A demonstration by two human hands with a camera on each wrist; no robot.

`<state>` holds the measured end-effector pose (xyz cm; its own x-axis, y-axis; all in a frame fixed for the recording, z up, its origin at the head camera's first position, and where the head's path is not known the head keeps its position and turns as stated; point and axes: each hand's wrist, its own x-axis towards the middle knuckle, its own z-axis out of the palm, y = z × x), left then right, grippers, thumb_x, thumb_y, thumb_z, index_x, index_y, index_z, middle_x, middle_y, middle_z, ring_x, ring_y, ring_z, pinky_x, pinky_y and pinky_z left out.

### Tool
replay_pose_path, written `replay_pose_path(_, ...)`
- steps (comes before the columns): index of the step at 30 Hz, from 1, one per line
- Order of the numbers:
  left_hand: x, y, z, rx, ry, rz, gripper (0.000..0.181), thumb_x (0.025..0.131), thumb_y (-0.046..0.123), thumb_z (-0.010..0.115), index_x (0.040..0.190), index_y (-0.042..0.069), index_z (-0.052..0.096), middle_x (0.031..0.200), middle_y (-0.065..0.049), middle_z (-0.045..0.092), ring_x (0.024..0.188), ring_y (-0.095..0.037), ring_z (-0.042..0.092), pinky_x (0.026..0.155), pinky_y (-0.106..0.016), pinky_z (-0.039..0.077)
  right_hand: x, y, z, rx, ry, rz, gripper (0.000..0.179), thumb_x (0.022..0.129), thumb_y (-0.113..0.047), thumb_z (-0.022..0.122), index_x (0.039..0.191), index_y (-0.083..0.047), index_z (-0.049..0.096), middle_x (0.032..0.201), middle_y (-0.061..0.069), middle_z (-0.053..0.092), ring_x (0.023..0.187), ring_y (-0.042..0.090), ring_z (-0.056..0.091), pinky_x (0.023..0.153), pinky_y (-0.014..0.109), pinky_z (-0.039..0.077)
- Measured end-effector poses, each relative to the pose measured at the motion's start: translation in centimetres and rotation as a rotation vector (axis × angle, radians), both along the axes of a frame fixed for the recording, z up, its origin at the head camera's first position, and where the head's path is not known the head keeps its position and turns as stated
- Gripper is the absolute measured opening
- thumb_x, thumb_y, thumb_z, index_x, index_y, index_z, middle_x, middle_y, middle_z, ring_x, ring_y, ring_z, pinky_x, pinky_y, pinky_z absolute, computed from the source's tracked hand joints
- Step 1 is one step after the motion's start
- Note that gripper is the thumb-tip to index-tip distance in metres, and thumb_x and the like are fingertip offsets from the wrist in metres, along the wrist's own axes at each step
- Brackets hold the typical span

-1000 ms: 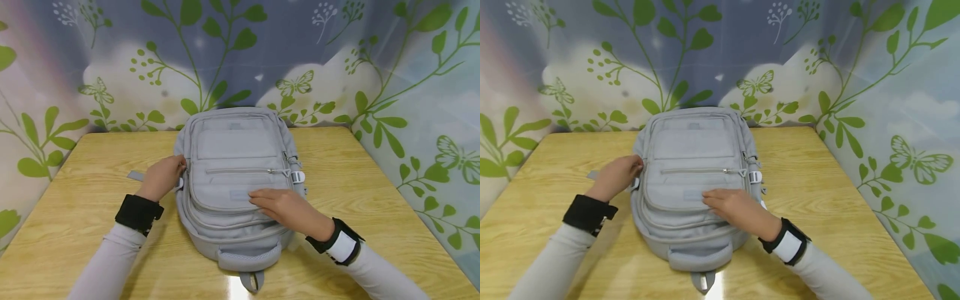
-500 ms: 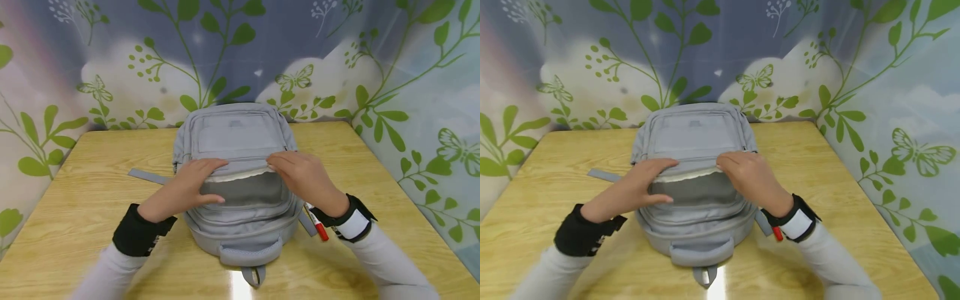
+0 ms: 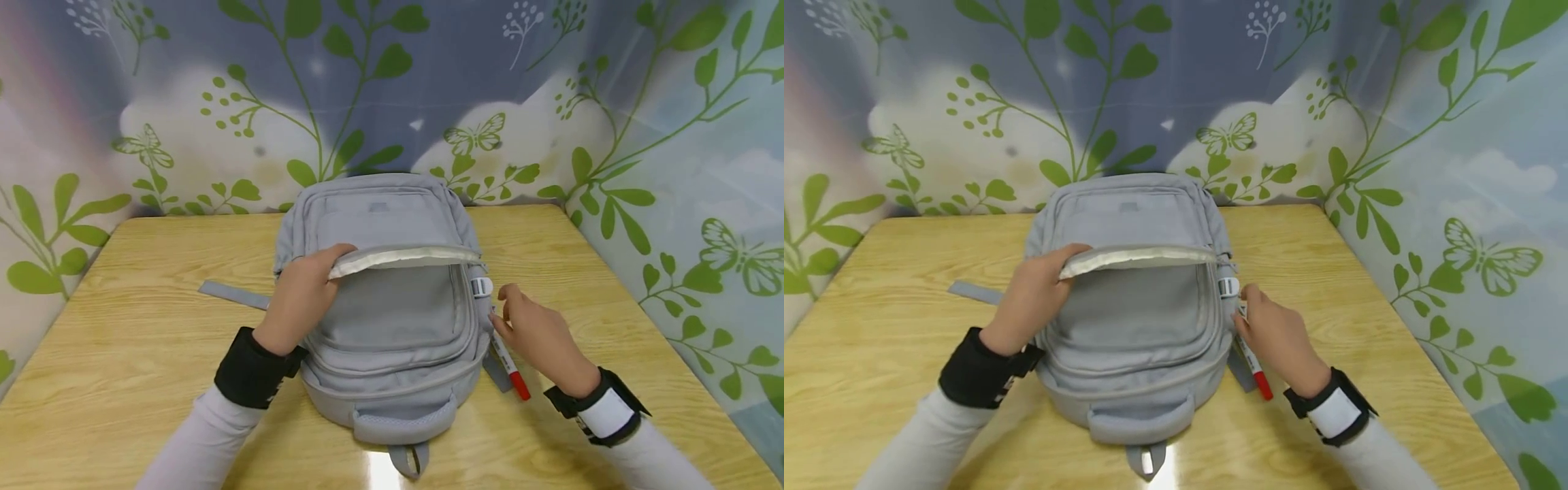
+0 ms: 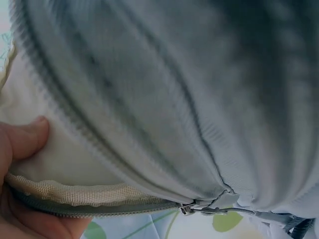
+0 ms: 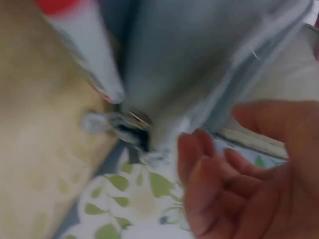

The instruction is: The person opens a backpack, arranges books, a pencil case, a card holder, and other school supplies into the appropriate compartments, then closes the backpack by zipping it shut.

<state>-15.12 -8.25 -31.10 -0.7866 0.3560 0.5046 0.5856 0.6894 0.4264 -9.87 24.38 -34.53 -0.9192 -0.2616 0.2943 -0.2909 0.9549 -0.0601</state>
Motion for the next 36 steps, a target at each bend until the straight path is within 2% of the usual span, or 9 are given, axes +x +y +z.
replay_pose_path(3,0.0,0.2,0.3,0.024,0.011,0.009,0.029,0.090,0.001,0.058,0.118,0.006,0.062,0.111,-0.013,0.068,0.096,-0.028,0.067,0.082,-0.041,0.053,0.6,0.6,-1.0,0.010,-0.113,-0.015,0.036,0.089,-0.024,0.065,0.107,0.000,0.046,0.064,-0.001,0.050,0.042,0.006,0.034,0.038,0.021,0.027)
replay_pose_path(8,0.0,0.4,0.4,0.045,-0.001,0.007,0.029,0.089,0.000,0.057,0.117,0.006,0.063,0.111,-0.013,0.068,0.097,-0.028,0.067,0.083,-0.042,0.053,1.2,0.9,-1.2,0.005,-0.175,-0.030,0.034,0.090,-0.022,0.061,0.109,0.001,0.045,0.066,0.000,0.048,0.042,0.007,0.034,0.039,0.023,0.027)
replay_pose_path(13,0.1,0.3,0.3,0.039,-0.015,0.010,0.027,0.090,0.000,0.056,0.115,0.006,0.063,0.110,-0.013,0.068,0.094,-0.028,0.067,0.081,-0.042,0.054,1.9,0.8,-1.9,0.032,-0.285,0.023,0.045,0.086,-0.023,0.067,0.113,0.004,0.043,0.070,0.003,0.046,0.040,0.007,0.034,0.038,0.022,0.025)
replay_pose_path(20,0.1,0.1,-0.1,0.051,-0.034,-0.013,0.026,0.091,0.002,0.055,0.115,0.006,0.063,0.111,-0.013,0.068,0.096,-0.026,0.067,0.083,-0.041,0.053,1.3,1.7,-3.5,-0.092,-0.375,0.075,0.030,0.086,-0.001,0.059,0.102,0.002,0.035,0.066,0.003,0.040,0.044,0.008,0.033,0.042,0.020,0.027)
replay_pose_path(23,0.1,0.1,-0.1,0.047,-0.042,-0.019,0.027,0.091,0.001,0.055,0.116,0.006,0.063,0.111,-0.013,0.068,0.095,-0.027,0.067,0.082,-0.041,0.053,1.1,2.6,-2.7,-0.134,-0.385,0.030,0.026,0.088,0.001,0.053,0.104,0.002,0.033,0.070,0.006,0.041,0.045,0.010,0.032,0.043,0.021,0.027)
replay_pose_path(27,0.1,-0.1,0.0,0.041,-0.040,-0.010,0.028,0.091,0.000,0.054,0.118,0.006,0.062,0.112,-0.014,0.067,0.096,-0.028,0.067,0.082,-0.042,0.053,1.0,2.4,0.2,-0.112,-0.283,0.012,0.026,0.089,-0.002,0.049,0.114,-0.003,0.041,0.083,0.011,0.047,0.045,0.010,0.030,0.042,0.022,0.025)
replay_pose_path(31,0.2,0.1,0.2,0.035,-0.033,-0.007,0.026,0.092,0.003,0.055,0.116,0.007,0.063,0.112,-0.013,0.067,0.098,-0.027,0.066,0.083,-0.041,0.053,0.7,0.0,2.5,-0.115,-0.255,0.292,0.026,0.090,-0.001,0.049,0.114,-0.011,0.052,0.089,0.002,0.048,0.052,0.003,0.030,0.046,0.018,0.030)
replay_pose_path(34,0.3,0.0,0.3,0.038,-0.017,-0.021,0.024,0.091,0.005,0.057,0.113,0.009,0.065,0.112,-0.010,0.068,0.099,-0.025,0.066,0.084,-0.039,0.053,-0.3,-3.2,2.8,-0.062,-0.208,0.563,0.027,0.090,0.000,0.052,0.113,-0.014,0.056,0.088,-0.003,0.049,0.059,0.002,0.036,0.053,0.016,0.036)
replay_pose_path(36,0.5,0.0,0.4,0.039,-0.002,-0.037,0.024,0.091,0.006,0.058,0.113,0.010,0.066,0.112,-0.008,0.068,0.101,-0.023,0.066,0.085,-0.038,0.053,-1.2,-5.3,2.6,0.019,-0.119,0.667,0.029,0.088,0.000,0.057,0.113,-0.015,0.058,0.087,-0.003,0.050,0.064,0.005,0.039,0.055,0.017,0.036)
